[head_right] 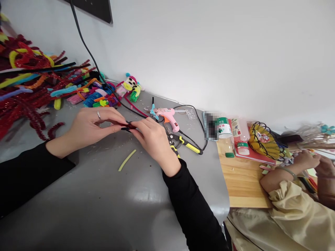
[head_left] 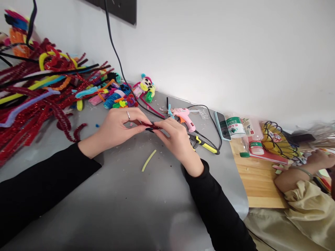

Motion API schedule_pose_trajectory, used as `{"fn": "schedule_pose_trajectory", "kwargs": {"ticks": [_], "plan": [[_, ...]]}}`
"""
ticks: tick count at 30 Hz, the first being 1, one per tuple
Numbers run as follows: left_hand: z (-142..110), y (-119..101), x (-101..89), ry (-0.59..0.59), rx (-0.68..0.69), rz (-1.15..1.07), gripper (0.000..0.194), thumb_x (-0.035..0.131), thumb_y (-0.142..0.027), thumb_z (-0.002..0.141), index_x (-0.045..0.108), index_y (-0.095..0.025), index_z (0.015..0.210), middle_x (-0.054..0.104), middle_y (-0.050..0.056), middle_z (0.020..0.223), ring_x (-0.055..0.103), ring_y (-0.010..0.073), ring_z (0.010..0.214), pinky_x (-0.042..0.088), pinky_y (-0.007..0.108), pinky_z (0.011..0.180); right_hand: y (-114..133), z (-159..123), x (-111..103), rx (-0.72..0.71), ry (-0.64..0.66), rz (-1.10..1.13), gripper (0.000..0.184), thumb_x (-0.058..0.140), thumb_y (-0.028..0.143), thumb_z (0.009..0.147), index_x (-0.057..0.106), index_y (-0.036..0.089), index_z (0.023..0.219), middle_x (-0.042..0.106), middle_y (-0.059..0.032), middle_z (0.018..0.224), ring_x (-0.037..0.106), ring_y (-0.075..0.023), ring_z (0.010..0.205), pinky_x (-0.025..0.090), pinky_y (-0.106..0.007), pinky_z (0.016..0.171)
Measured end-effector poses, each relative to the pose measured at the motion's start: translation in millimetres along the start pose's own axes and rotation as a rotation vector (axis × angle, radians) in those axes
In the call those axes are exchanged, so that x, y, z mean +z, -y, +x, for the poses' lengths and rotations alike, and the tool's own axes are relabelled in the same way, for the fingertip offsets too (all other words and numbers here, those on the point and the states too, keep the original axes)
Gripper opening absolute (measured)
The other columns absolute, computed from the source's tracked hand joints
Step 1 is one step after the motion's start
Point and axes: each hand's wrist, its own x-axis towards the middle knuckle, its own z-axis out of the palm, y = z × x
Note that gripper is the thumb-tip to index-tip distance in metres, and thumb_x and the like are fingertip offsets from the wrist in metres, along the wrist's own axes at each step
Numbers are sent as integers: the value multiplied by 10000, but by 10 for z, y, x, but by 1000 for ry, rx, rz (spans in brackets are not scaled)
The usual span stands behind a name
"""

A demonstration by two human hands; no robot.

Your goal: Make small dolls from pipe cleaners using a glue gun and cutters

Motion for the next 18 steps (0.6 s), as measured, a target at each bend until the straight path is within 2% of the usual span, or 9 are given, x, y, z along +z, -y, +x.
{"fn": "schedule_pose_trajectory", "kwargs": {"ticks": [9, 18], "plan": [[-4, 37, 2, 30, -73, -26, 140, 718, -346, 942, 817, -277, 871, 789, 28, 839, 712, 181, 722, 574, 282, 662, -9, -13, 30, -8, 0, 1, 219, 553, 284, 1105, 753, 192, 1109, 810, -99, 992, 708, -222, 924, 580, -349, 821], [13, 53, -27, 59, 41, -14, 132, 711, -241, 956, 816, -260, 878, 803, 20, 826, 737, 167, 719, 571, 256, 686, 19, -10, 23, -32, -4, -19, 215, 553, 265, 1104, 749, 182, 1074, 809, -89, 941, 705, -208, 867, 572, -321, 778]]}}
